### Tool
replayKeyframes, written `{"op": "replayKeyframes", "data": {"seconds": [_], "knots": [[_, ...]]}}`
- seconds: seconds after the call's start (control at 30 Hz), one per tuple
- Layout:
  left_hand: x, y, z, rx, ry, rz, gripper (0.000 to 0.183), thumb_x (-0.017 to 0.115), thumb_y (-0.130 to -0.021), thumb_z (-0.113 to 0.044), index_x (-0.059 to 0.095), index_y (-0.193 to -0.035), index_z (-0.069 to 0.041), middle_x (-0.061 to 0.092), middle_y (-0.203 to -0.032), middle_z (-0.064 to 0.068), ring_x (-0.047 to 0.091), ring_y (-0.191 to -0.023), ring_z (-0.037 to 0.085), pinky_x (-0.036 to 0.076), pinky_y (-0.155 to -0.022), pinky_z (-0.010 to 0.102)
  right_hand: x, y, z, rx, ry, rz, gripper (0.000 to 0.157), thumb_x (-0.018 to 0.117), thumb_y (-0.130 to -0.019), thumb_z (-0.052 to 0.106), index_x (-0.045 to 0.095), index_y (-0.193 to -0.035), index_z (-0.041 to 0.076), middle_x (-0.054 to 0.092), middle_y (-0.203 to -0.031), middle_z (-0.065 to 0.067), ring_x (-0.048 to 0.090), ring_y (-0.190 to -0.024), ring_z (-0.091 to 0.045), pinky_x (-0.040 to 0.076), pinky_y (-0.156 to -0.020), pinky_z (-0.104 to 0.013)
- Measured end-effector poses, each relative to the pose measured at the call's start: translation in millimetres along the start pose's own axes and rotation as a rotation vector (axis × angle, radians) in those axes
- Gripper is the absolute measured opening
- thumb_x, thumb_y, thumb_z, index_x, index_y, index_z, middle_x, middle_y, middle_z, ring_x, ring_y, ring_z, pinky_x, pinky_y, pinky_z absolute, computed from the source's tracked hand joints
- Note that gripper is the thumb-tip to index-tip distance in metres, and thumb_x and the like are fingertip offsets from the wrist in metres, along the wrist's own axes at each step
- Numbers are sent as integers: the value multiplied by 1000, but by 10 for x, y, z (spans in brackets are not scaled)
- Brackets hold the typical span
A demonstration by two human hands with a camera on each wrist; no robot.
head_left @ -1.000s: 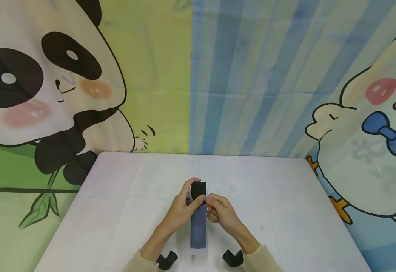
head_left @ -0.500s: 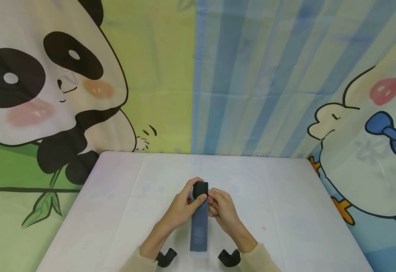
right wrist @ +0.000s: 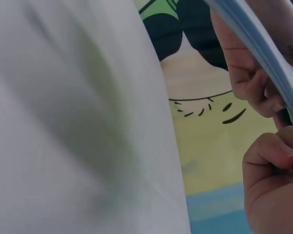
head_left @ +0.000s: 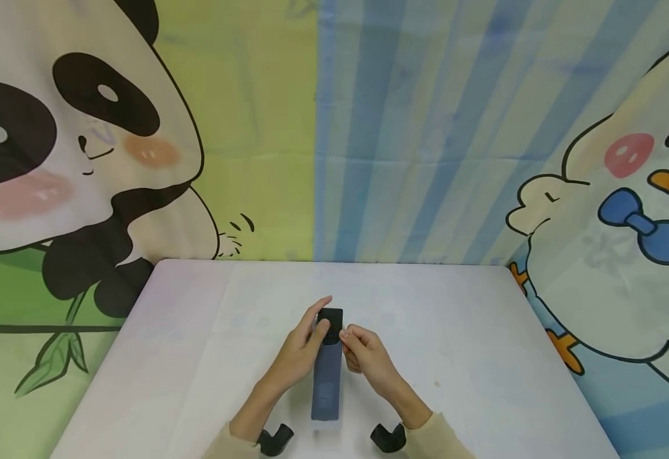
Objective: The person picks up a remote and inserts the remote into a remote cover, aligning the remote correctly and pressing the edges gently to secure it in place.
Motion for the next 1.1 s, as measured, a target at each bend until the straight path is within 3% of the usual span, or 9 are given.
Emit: {"op": "replayKeyframes", "data": {"seconds": [0.03, 0.13, 0.23, 0.37, 0.6, 0.77, 0.9, 1.0, 1.1], "knots": [[0, 10, 9, -4, 23, 7, 46, 39, -109, -43, 31, -154, -40, 61, -126, 1, 59, -109, 15, 51, -87, 38, 1, 5, -18, 6, 1, -11, 42, 47, -109, 23, 42, -83, -10, 31, -55, -3, 28, -45, -10, 26, -46, -24], [-2, 36, 30, -35, 86, 26, 46, 31, -112, -34, 28, -157, -36, 56, -130, 4, 58, -111, 19, 47, -96, 49, -8, 15, -35, -10, 34, -47, 41, 49, -108, 21, 44, -83, -11, 31, -55, -13, 29, -46, -18, 29, -47, -26], [-19, 69, 27, -60, 99, 33, 49, 36, -112, -26, 24, -157, -39, 49, -79, 3, 44, -62, 13, 48, -64, 33, -31, 9, -24, -55, 94, -99, 34, 51, -106, 15, 47, -86, -11, 33, -59, -21, 32, -48, -25, 33, -47, -28], [-34, 109, 27, -86, 141, 35, 57, 45, -109, -29, 17, -156, -43, 38, -64, 0, 31, -51, 11, 30, -49, 24, -64, -8, 3, -100, 173, -207, 21, 58, -103, 11, 50, -98, -7, 46, -73, -16, 46, -61, -25, 42, -54, -30], [-26, 140, 91, -137, 238, 41, 59, 56, -105, -30, 28, -155, -20, 71, -102, 6, 57, -80, 12, 44, -73, 24, -35, -51, 100, -161, 198, -148, 41, 57, -102, 6, 44, -141, 3, 62, -110, -16, 63, -98, -24, 53, -80, -33], [-6, 148, 166, -180, 259, 11, 38, 60, -103, -30, 50, -123, 1, 66, -98, 12, 65, -83, 20, 56, -77, 32, -45, -75, 139, -204, 212, -105, 38, 57, -103, 5, 49, -139, 4, 66, -109, -20, 69, -95, -25, 56, -78, -32], [0, 147, 170, -160, 184, 38, 40, 54, -105, -35, 53, -86, 0, 55, -76, 7, 59, -72, 19, 57, -73, 36, -56, -78, 138, -219, 175, -110, 32, 57, -101, 0, 51, -133, 0, 66, -108, -24, 70, -93, -26, 57, -74, -32], [-9, 141, 163, -114, 103, 81, 44, 51, -106, -38, 52, -76, -6, 50, -66, 2, 47, -60, 15, 47, -57, 27, -38, -76, 138, -226, 171, -92, 30, 59, -100, -1, 52, -130, 0, 66, -109, -24, 71, -93, -26, 58, -73, -33], [-8, 153, 161, -84, 132, 128, 42, 49, -107, -33, 52, -76, -6, 47, -62, -1, 41, -55, 11, 33, -51, 22, -23, -73, 141, -242, 165, -75, 30, 59, -100, -1, 54, -129, -2, 66, -110, -24, 71, -94, -28, 58, -73, -33]]}}
Point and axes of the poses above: each hand's wrist, its own y-axis away from the middle knuckle, its own x-axis out of the palm, z = x × y, the point moved 4 cm from there along -y, towards the middle knuckle
